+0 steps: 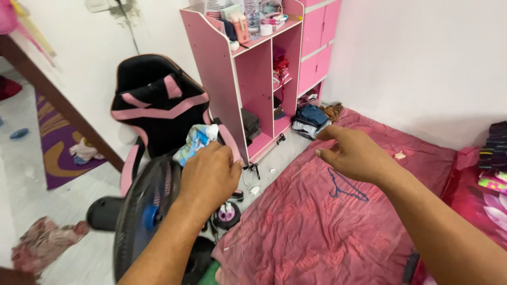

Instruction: Tidying a bedroom by folding clothes, organizing items on a shelf, and hanging a bag.

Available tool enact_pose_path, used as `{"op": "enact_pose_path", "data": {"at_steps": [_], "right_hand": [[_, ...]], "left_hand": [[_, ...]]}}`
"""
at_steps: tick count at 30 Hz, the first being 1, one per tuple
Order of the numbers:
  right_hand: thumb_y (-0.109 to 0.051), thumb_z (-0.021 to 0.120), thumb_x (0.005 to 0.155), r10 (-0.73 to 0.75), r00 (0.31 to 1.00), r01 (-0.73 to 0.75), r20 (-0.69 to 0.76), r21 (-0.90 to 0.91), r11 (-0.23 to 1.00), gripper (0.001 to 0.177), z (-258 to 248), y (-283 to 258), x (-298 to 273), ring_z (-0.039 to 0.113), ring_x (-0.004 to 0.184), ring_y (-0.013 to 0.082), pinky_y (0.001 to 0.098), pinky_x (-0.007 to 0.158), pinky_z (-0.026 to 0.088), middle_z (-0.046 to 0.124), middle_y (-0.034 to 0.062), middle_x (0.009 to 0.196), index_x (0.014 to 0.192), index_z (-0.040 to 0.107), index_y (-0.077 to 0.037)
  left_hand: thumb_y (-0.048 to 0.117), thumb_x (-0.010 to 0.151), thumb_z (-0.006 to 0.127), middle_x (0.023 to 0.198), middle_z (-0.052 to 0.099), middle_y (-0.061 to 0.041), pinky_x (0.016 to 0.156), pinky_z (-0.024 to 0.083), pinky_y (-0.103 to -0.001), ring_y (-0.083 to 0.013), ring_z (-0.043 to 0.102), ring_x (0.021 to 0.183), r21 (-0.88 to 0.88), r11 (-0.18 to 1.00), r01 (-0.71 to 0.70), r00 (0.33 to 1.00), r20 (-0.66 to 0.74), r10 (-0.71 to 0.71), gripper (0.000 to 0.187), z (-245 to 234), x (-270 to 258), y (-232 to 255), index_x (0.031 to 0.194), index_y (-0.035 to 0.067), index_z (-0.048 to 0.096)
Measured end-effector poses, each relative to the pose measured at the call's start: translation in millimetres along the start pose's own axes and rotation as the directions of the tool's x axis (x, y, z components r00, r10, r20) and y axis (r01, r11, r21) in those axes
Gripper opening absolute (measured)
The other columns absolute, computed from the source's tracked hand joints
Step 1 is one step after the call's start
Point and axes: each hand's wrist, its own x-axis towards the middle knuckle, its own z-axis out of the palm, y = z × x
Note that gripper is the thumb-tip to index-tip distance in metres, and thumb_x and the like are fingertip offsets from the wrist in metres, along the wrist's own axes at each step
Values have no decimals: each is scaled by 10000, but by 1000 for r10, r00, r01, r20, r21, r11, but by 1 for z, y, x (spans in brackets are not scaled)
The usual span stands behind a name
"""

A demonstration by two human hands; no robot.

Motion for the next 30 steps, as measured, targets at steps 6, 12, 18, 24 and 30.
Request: {"op": "enact_pose_path", "data": {"at_steps": [6, 12, 18, 24, 30], "right_hand": [[-265, 705, 848, -33, 999, 31, -38, -37, 999, 511, -2, 68, 104, 735, 991, 309, 425, 863, 565, 743, 155, 1134, 1314, 609, -78], [-240, 723, 825, -87, 995, 91, 46, -74, 993, 547, -9, 120, 224, 722, 1000, 321, 429, 870, 562, 740, 133, 1161, 1329, 579, -84], [-259, 738, 844, -197, 968, 211, 153, -84, 974, 526, 45, 140, 328, 703, 1057, 342, 434, 892, 549, 741, 151, 1166, 1321, 587, -96], [-281, 734, 840, -223, 923, 226, 312, 28, 974, 586, 139, 144, 420, 709, 1070, 342, 431, 898, 564, 732, 151, 1176, 1366, 544, -105], [-278, 717, 863, -182, 844, 172, 504, 66, 983, 634, 275, 168, 505, 685, 1126, 331, 413, 963, 534, 720, 135, 1205, 1429, 478, -121]], "left_hand": [[259, 839, 716, 912, 685, -154, 776, 528, -514, -382, 659, 898, -9, 1000, 7, 1000, 7, -7, 225, 71, 99, -18, 801, 38, 706], [278, 841, 707, 913, 685, -153, 772, 530, -509, -373, 657, 919, -21, 995, 93, 995, 27, -92, 247, 134, 189, -40, 796, 35, 707], [278, 843, 688, 948, 683, -154, 788, 539, -503, -374, 672, 923, 14, 964, 266, 957, 118, -266, 246, 174, 236, -82, 832, 33, 710], [280, 838, 692, 961, 680, -177, 809, 536, -514, -393, 668, 934, 69, 929, 364, 911, 180, -371, 251, 254, 267, -173, 884, 34, 708], [277, 852, 689, 1074, 664, -164, 896, 511, -507, -379, 617, 1077, 107, 879, 465, 816, 333, -472, 262, 366, 265, -253, 958, 38, 673]]}}
